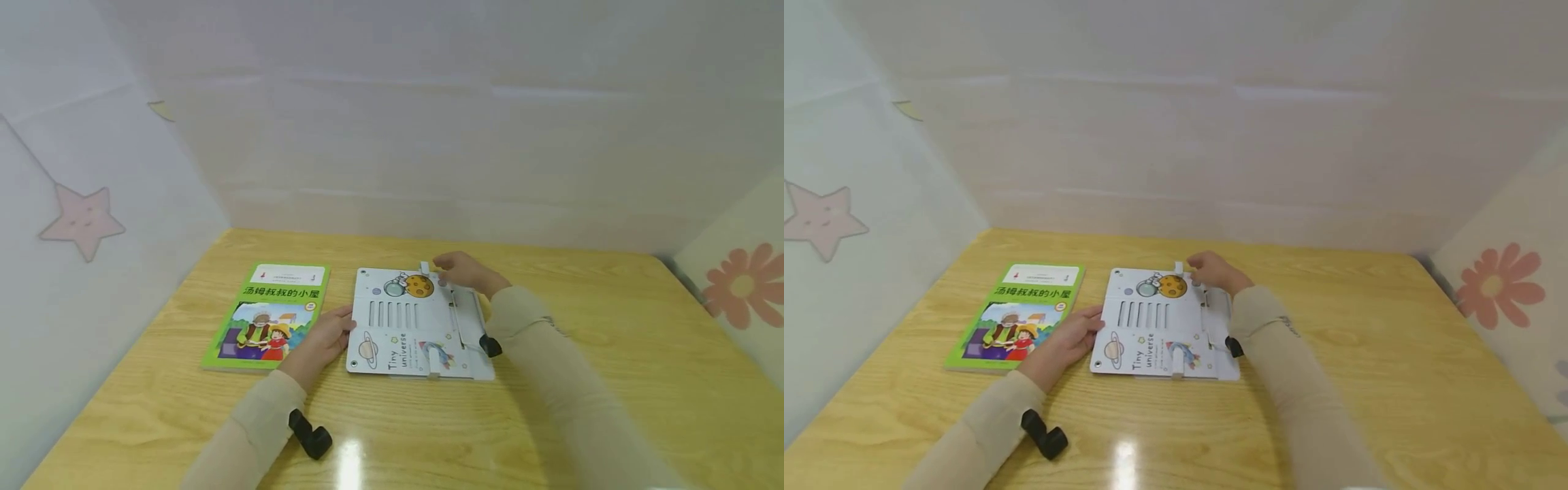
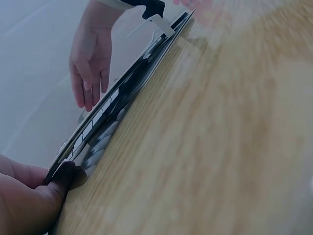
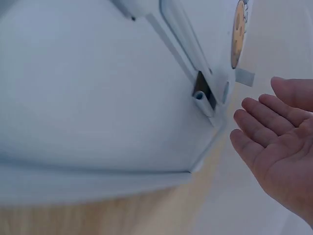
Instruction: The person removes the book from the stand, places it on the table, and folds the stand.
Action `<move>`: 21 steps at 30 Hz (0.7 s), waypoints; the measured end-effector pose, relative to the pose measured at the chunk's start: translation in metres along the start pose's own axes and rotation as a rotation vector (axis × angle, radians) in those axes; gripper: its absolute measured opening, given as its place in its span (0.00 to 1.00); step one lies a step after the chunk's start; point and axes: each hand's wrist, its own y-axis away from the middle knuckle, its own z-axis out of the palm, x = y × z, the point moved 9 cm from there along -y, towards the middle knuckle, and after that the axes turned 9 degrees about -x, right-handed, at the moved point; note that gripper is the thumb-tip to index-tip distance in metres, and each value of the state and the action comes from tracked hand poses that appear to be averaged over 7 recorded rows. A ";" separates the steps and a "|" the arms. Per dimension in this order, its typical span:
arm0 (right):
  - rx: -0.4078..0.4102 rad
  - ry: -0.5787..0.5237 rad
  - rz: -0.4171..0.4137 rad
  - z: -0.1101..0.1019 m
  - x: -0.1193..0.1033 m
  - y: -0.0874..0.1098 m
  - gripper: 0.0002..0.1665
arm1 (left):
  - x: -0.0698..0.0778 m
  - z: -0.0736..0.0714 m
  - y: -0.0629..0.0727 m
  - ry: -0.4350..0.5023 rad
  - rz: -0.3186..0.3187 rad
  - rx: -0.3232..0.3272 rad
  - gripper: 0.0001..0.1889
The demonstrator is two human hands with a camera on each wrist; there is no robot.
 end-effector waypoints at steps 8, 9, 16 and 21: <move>0.030 -0.223 0.015 0.004 0.019 -0.016 0.27 | 0.001 0.002 0.000 0.003 0.004 -0.001 0.24; 0.034 -0.228 0.019 0.005 0.019 -0.017 0.27 | 0.001 0.002 0.000 0.002 0.005 -0.003 0.24; 0.031 -0.246 0.009 0.008 0.018 -0.023 0.27 | 0.003 0.000 0.001 -0.002 0.002 -0.007 0.24; 0.022 -0.242 -0.007 0.009 0.020 -0.023 0.27 | 0.001 -0.001 0.000 -0.001 -0.005 -0.002 0.24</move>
